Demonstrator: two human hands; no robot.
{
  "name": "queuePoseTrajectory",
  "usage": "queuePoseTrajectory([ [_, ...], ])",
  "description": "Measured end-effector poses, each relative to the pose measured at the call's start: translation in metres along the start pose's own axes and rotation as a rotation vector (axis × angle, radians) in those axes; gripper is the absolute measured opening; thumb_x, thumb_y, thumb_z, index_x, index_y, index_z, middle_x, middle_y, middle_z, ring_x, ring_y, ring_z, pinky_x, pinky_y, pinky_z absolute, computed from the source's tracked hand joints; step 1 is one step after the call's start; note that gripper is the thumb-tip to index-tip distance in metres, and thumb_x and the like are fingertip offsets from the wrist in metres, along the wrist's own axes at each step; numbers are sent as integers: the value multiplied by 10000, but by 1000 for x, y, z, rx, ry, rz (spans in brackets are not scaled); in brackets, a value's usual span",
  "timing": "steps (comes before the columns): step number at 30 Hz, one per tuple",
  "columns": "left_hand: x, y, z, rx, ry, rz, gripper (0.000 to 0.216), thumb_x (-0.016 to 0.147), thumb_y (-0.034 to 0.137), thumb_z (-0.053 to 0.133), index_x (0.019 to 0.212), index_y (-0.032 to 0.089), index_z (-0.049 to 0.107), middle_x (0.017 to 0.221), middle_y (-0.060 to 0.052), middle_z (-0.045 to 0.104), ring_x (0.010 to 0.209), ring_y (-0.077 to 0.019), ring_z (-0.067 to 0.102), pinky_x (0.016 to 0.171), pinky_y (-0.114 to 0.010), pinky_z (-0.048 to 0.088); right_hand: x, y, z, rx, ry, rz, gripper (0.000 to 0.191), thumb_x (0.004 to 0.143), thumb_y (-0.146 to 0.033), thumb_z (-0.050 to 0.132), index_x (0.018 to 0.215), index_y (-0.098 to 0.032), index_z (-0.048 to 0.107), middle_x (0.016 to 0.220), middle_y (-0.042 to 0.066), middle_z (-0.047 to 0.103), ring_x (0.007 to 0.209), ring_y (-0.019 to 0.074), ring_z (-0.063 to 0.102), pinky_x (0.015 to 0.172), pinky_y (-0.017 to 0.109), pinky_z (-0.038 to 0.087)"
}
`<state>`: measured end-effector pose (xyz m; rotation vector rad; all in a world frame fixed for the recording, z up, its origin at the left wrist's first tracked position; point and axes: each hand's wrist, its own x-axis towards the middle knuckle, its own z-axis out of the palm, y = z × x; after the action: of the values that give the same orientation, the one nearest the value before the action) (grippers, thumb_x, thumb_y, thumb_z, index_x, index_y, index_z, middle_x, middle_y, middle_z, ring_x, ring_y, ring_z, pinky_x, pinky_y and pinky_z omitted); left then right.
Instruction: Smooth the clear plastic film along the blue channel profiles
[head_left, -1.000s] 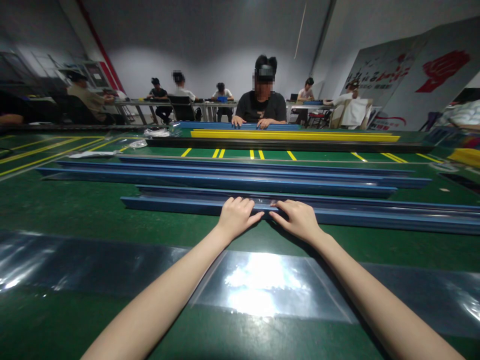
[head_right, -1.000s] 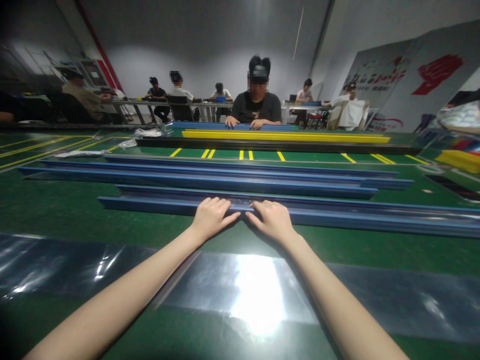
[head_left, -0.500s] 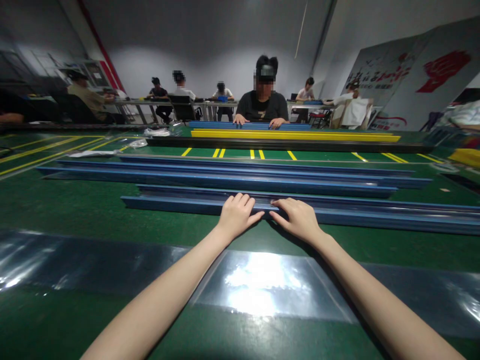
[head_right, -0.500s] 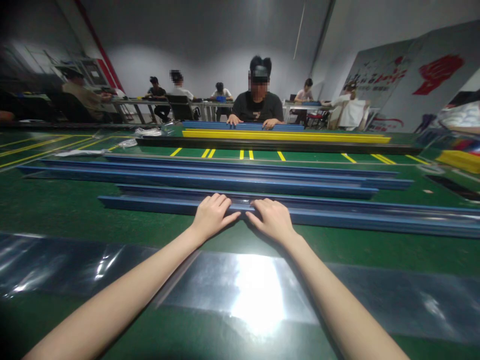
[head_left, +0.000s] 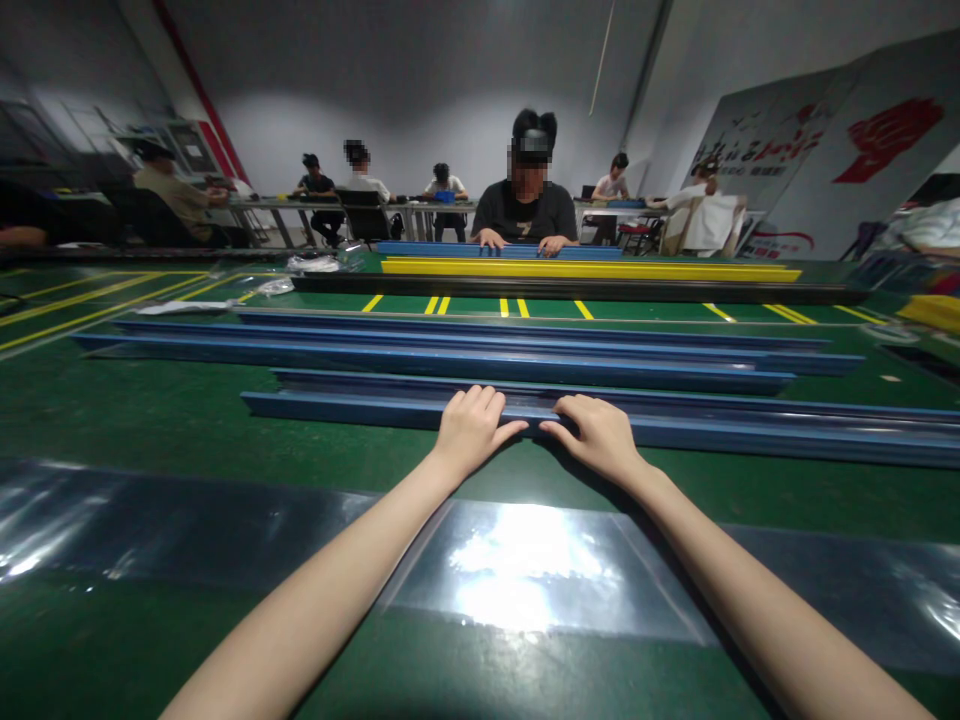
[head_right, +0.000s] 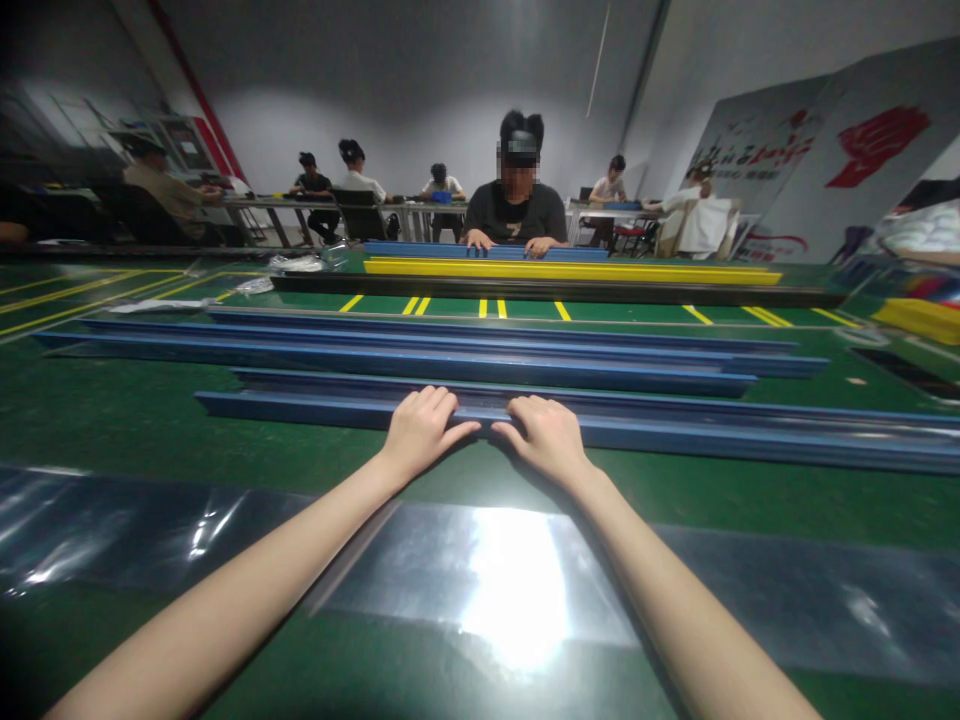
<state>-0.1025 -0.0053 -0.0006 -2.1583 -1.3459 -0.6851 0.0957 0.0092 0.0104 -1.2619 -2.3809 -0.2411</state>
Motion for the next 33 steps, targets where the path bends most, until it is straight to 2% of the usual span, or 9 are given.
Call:
queuePoseTrajectory([
  [10, -1, 0, 0, 3, 2, -30, 451, 810, 573, 398, 728, 157, 552, 717, -57, 587, 718, -188, 510, 629, -304, 301, -1, 2, 2, -36, 12, -21, 343, 849, -471, 397, 760, -189, 571, 742, 35, 616, 691, 153, 527, 615, 245, 289],
  [19, -1, 0, 0, -18, -15, -2, 421, 841, 532, 383, 728, 166, 558, 725, -53, 594, 723, -186, 514, 639, -312, 296, -1, -3, -2, -99, -18, -59, 341, 861, -446, 372, 745, -185, 557, 721, 39, 612, 684, 150, 521, 614, 252, 279],
  [25, 0, 0, 0, -19, -24, 7, 406, 837, 532, 391, 776, 165, 554, 761, -44, 597, 735, -185, 515, 645, -311, 299, -1, -2, -2, -63, -25, -59, 307, 863, -430, 380, 863, -194, 577, 819, 41, 638, 745, 154, 543, 632, 250, 291],
  [33, 1, 1, -4, 5, -26, 5, 414, 836, 538, 378, 776, 167, 551, 797, -71, 587, 765, -206, 496, 662, -324, 296, -1, -2, 0, -77, -8, -59, 321, 868, -446, 360, 835, -192, 555, 745, 42, 616, 680, 157, 530, 616, 253, 284],
])
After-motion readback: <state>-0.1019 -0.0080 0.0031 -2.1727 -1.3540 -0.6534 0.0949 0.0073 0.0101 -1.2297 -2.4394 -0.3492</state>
